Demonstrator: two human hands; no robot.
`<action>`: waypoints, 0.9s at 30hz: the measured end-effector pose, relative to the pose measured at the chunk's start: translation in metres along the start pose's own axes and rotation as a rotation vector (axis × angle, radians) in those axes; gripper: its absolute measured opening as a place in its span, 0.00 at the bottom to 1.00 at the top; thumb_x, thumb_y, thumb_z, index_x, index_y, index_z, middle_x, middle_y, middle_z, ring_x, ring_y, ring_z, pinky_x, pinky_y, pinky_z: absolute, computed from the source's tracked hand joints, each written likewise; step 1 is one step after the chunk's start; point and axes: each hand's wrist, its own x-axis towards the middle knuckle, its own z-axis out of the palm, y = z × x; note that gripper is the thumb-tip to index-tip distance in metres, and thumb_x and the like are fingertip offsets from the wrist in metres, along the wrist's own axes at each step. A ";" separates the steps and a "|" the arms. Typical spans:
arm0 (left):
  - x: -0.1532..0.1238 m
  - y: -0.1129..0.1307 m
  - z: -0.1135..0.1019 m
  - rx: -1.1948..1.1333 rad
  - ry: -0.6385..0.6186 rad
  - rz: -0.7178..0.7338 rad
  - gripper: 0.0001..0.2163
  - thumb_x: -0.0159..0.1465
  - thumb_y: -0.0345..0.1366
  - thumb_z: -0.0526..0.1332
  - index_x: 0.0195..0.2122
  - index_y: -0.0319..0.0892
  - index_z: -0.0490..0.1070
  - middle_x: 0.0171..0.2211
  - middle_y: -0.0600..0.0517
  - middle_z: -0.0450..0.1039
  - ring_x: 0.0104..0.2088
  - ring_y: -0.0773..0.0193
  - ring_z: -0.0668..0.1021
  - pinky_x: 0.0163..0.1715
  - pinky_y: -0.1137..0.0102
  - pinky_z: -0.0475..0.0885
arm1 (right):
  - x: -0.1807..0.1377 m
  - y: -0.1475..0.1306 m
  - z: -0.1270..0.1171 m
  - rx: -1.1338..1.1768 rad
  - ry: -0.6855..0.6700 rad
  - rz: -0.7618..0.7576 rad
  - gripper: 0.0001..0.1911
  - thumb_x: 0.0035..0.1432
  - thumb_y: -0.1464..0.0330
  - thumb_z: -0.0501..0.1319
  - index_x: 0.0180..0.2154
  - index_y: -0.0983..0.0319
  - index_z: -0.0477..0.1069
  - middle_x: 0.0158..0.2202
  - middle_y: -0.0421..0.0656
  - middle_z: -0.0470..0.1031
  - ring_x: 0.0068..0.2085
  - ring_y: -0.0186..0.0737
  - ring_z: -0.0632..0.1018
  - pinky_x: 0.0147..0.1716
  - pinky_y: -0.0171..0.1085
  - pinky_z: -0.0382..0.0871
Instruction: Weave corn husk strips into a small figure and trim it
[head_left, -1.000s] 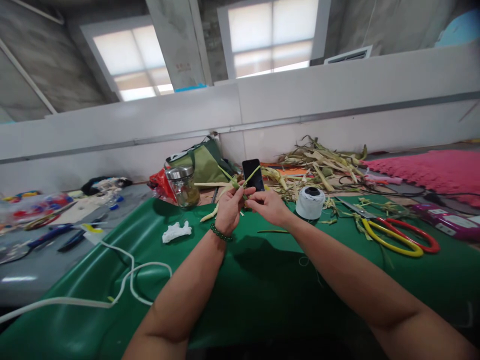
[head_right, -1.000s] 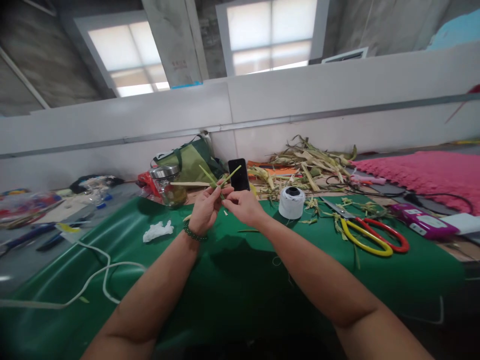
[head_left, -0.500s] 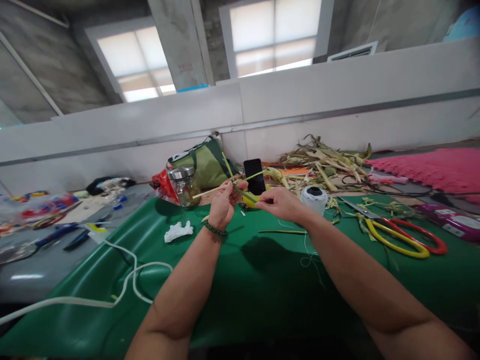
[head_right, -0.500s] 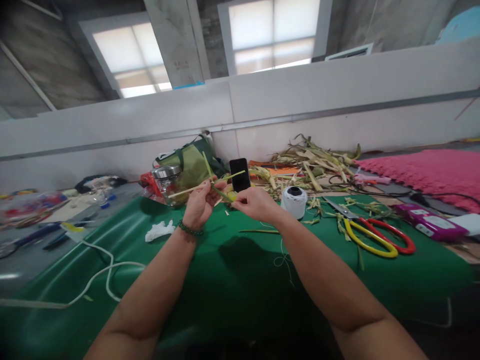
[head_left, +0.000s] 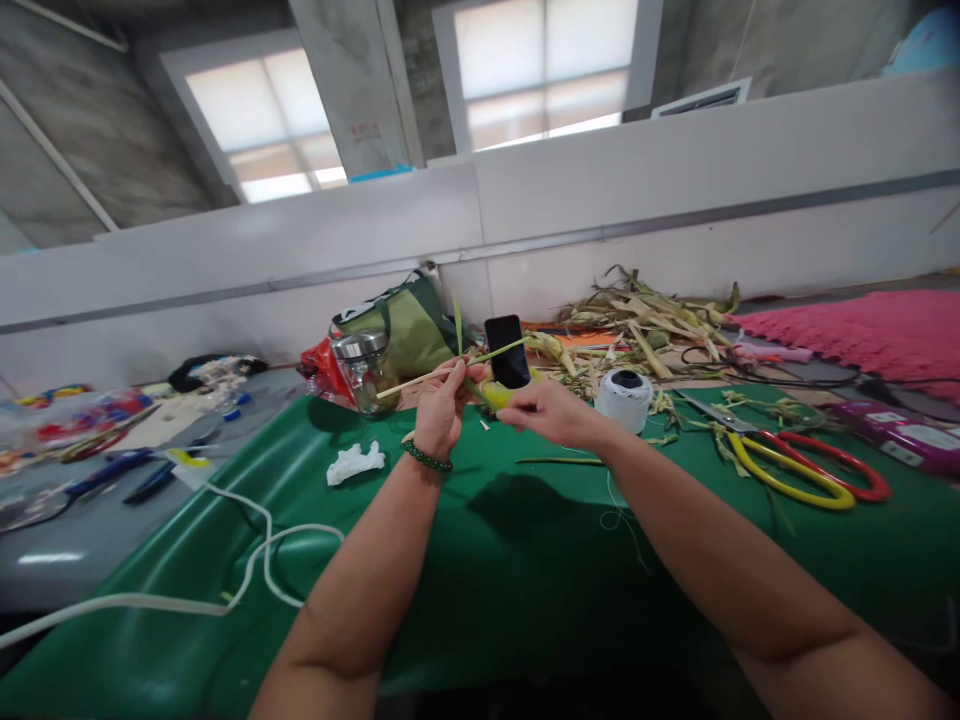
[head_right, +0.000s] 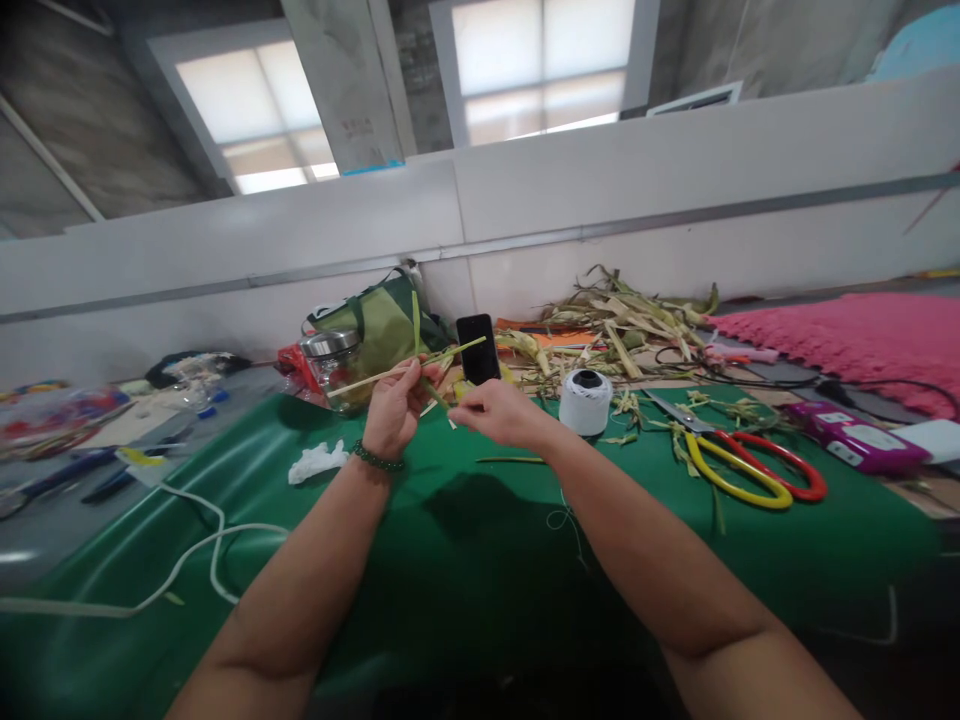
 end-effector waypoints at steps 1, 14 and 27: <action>-0.001 0.000 0.000 0.012 -0.025 -0.008 0.07 0.56 0.33 0.69 0.34 0.39 0.75 0.24 0.54 0.79 0.27 0.67 0.81 0.32 0.74 0.74 | 0.003 0.004 0.000 0.062 0.049 0.049 0.17 0.58 0.61 0.58 0.24 0.65 0.72 0.20 0.39 0.69 0.23 0.31 0.67 0.23 0.32 0.55; -0.015 0.000 0.006 0.377 -0.289 0.042 0.11 0.50 0.43 0.71 0.25 0.39 0.77 0.22 0.52 0.75 0.26 0.65 0.76 0.31 0.71 0.72 | 0.008 -0.002 0.001 0.493 0.485 0.118 0.21 0.45 0.49 0.66 0.25 0.60 0.70 0.23 0.42 0.75 0.23 0.35 0.73 0.24 0.37 0.69; -0.011 0.002 0.004 0.190 -0.260 -0.150 0.16 0.59 0.46 0.65 0.34 0.35 0.77 0.21 0.51 0.75 0.24 0.66 0.77 0.31 0.71 0.73 | 0.012 0.014 -0.011 0.755 0.516 0.280 0.25 0.32 0.50 0.73 0.23 0.63 0.71 0.19 0.41 0.75 0.17 0.30 0.69 0.19 0.33 0.68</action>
